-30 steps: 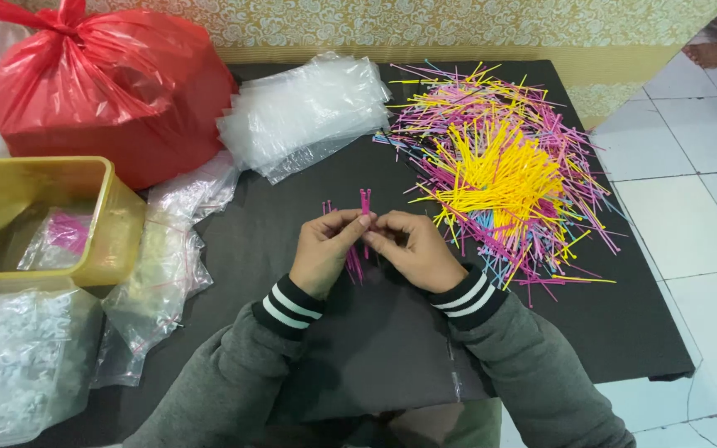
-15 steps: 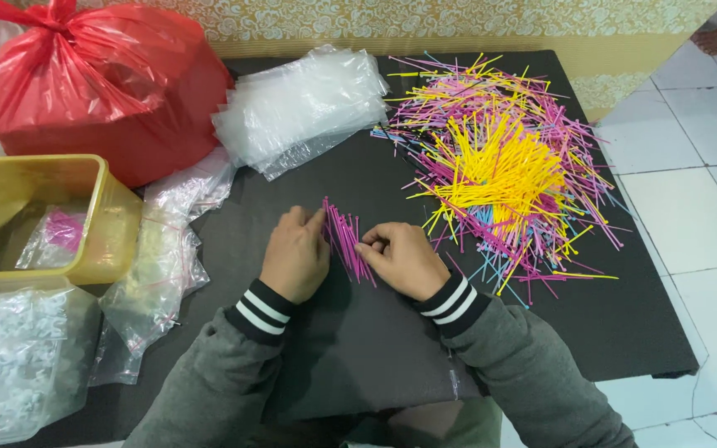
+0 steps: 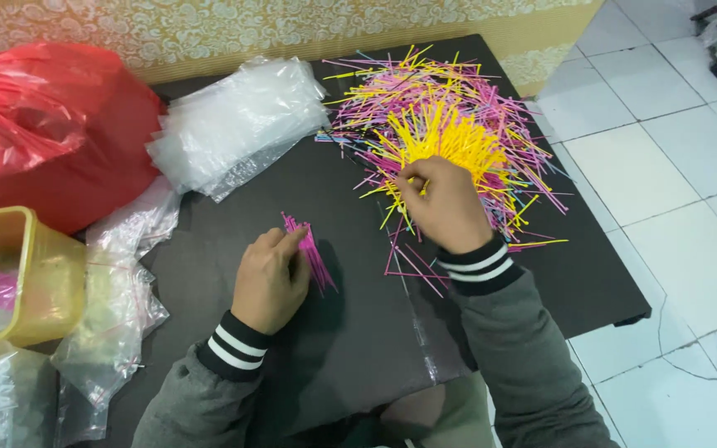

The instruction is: Packing small colorful plastic sticks into plastic bags

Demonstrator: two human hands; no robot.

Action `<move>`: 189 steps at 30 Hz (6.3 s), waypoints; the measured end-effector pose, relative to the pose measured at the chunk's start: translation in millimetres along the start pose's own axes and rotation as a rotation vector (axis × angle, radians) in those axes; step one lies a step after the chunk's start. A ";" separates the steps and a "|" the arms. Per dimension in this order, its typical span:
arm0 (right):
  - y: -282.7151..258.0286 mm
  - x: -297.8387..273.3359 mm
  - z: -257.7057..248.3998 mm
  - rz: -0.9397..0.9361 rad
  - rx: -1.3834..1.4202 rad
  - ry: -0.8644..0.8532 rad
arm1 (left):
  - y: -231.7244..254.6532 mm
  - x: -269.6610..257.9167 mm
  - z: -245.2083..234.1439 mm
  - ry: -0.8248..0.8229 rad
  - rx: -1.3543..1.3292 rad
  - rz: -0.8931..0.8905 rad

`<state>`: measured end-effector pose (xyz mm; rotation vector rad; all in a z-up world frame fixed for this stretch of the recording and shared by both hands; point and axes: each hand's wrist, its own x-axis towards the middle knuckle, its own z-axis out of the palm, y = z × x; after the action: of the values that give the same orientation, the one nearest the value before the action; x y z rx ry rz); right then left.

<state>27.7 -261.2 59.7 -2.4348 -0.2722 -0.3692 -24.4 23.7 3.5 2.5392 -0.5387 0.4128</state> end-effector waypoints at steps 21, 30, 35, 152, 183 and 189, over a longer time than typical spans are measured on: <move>-0.7 -29.6 12.3 0.385 -0.482 -0.700 | -0.5 2.3 16.6 -0.038 -0.136 0.118; 25.9 -27.4 19.7 0.432 -0.389 -0.641 | 71.9 10.2 45.8 -0.253 -0.043 0.137; 29.3 -34.2 19.5 0.418 -0.487 -0.477 | 78.2 15.7 65.1 -0.222 -0.090 0.004; -60.5 -41.3 62.0 0.075 0.878 0.030 | 47.0 -21.6 -6.3 -0.120 -0.848 -0.282; -61.6 -49.2 61.4 -0.332 0.378 -0.248 | 26.5 -8.6 -22.9 0.005 -0.437 -0.063; -65.2 -47.6 57.2 -0.257 0.387 -0.226 | 21.8 -10.6 -26.4 0.106 -0.716 -0.233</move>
<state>-24.4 -179.8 38.8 -2.0603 -0.6928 -0.1331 -48.3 23.7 30.2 1.8480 -0.2740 0.2124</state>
